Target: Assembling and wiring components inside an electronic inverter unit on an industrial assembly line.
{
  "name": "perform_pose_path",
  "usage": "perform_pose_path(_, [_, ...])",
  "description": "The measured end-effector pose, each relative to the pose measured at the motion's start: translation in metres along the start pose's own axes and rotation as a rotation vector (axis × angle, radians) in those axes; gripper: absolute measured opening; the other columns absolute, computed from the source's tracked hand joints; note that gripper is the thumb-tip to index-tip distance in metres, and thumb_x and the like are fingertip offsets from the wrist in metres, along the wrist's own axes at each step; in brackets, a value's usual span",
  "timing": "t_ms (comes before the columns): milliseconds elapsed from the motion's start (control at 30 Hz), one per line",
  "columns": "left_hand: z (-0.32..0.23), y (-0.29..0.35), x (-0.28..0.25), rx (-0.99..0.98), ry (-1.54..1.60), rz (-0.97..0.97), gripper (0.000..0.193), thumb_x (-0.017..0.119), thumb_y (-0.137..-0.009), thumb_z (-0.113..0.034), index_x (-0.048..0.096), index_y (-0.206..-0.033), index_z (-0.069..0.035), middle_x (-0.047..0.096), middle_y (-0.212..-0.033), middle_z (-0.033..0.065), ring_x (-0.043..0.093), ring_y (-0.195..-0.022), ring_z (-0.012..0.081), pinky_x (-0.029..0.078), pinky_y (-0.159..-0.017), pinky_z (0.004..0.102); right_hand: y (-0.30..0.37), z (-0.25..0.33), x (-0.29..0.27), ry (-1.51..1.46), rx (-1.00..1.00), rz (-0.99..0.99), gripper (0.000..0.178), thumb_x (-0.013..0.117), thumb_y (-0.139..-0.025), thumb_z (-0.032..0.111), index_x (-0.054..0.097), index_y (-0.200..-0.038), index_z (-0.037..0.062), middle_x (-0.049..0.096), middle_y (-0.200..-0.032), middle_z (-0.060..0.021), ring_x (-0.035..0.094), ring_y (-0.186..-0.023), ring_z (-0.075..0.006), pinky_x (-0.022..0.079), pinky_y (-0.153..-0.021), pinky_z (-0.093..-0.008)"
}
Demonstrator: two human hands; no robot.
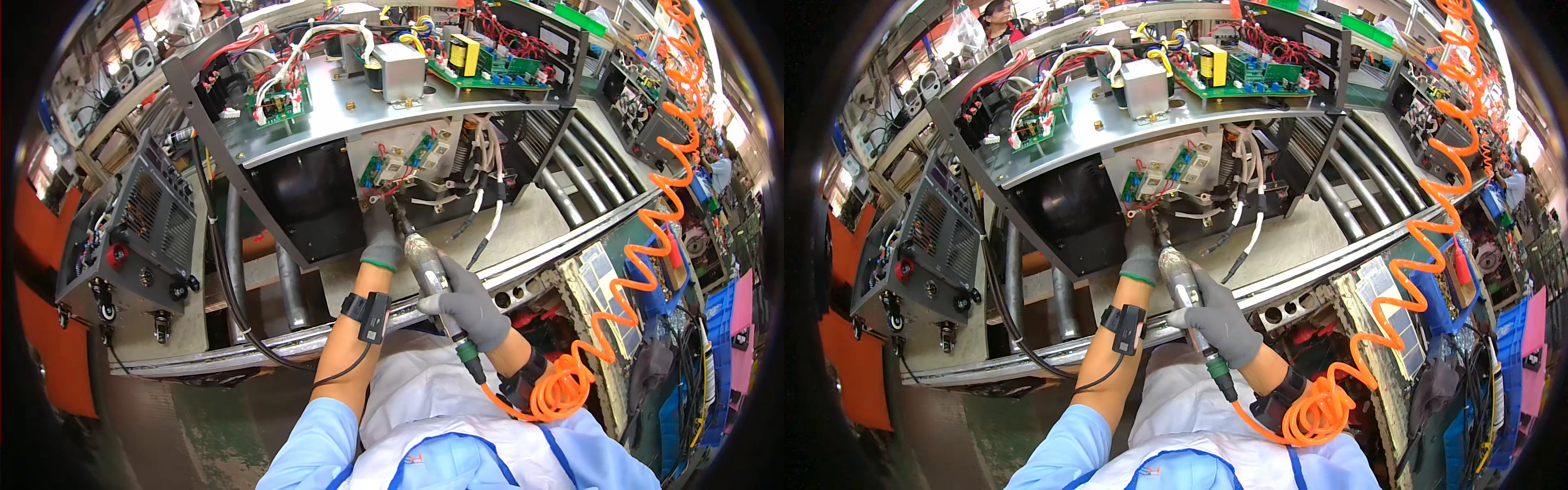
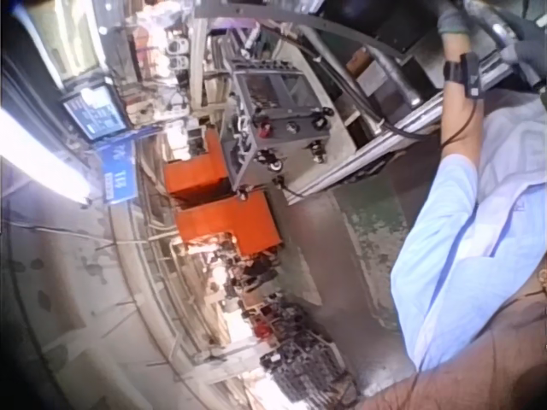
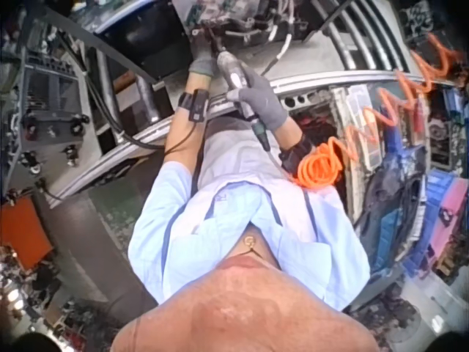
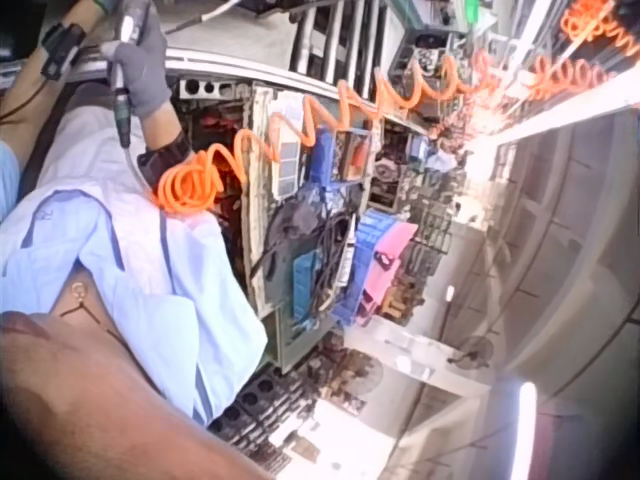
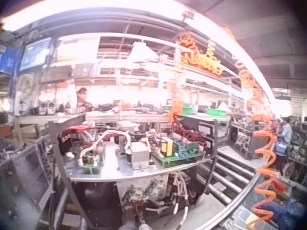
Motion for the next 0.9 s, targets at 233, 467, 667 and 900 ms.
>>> perform_pose_path(233, [0.003, 0.018, -0.014, -0.022, -0.16, -0.076, 0.017, 0.048, -0.083, -0.02, 0.055, -0.075, -0.007, 0.047, -0.054, 0.0029, 0.04, -0.039, 0.0118, 0.032, -0.035, 0.024, 0.004, 0.002, -0.004, -0.088, 0.018, 0.017, 0.072, 0.067, -0.063, 0.013, 0.038, -0.128, 0.0, 0.048, -0.091, -0.003, 0.047, -0.08, -0.0115, 0.041, -0.072, -0.024])
perform_pose_path(467, [0.01, 0.015, -0.042, -0.401, 0.243, -0.002, 0.012, 0.051, -0.087, -0.015, 0.057, -0.088, -0.004, 0.054, -0.069, 0.0072, 0.038, -0.046, 0.0124, 0.035, -0.044, 0.0236, 0.031, -0.007, -0.007, -0.018, 0.001, 0.032, 0.076, 0.064, -0.062, 0.012, 0.034, -0.131, 0.0003, 0.051, -0.088, -0.0046, 0.05, -0.071, -0.0106, 0.042, -0.062, -0.0222])
perform_pose_path(667, [-0.002, 0.034, -0.032, -0.3, -0.023, 0.222, 0.018, 0.048, -0.092, -0.017, 0.057, -0.093, -0.002, 0.045, -0.063, 0.0043, 0.035, -0.044, 0.0095, 0.023, -0.034, 0.021, 0.058, -0.007, -0.024, -0.053, 0.082, 0.121, 0.089, 0.067, -0.058, 0.014, 0.027, -0.137, -0.0006, 0.052, -0.094, -0.0058, 0.051, -0.078, -0.0119, 0.043, -0.068, -0.0231])
perform_pose_path(900, [0.0, 0.033, -0.028, -0.211, -0.127, 0.261, 0.022, 0.048, -0.092, -0.022, 0.056, -0.102, -0.004, 0.053, -0.071, 0.0046, 0.032, -0.045, 0.0079, 0.023, -0.036, 0.0203, 0.068, -0.007, -0.031, -0.048, 0.029, 0.13, 0.088, 0.068, -0.063, 0.01, 0.023, -0.138, -0.0029, 0.053, -0.095, -0.008, 0.051, -0.083, -0.0138, 0.043, -0.075, -0.0253])
Point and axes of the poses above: each hand's wrist, its own y-axis away from the middle knuckle, its own x-axis out of the palm, z = x × y, the point moved 4 cm from there along -y, towards the middle knuckle
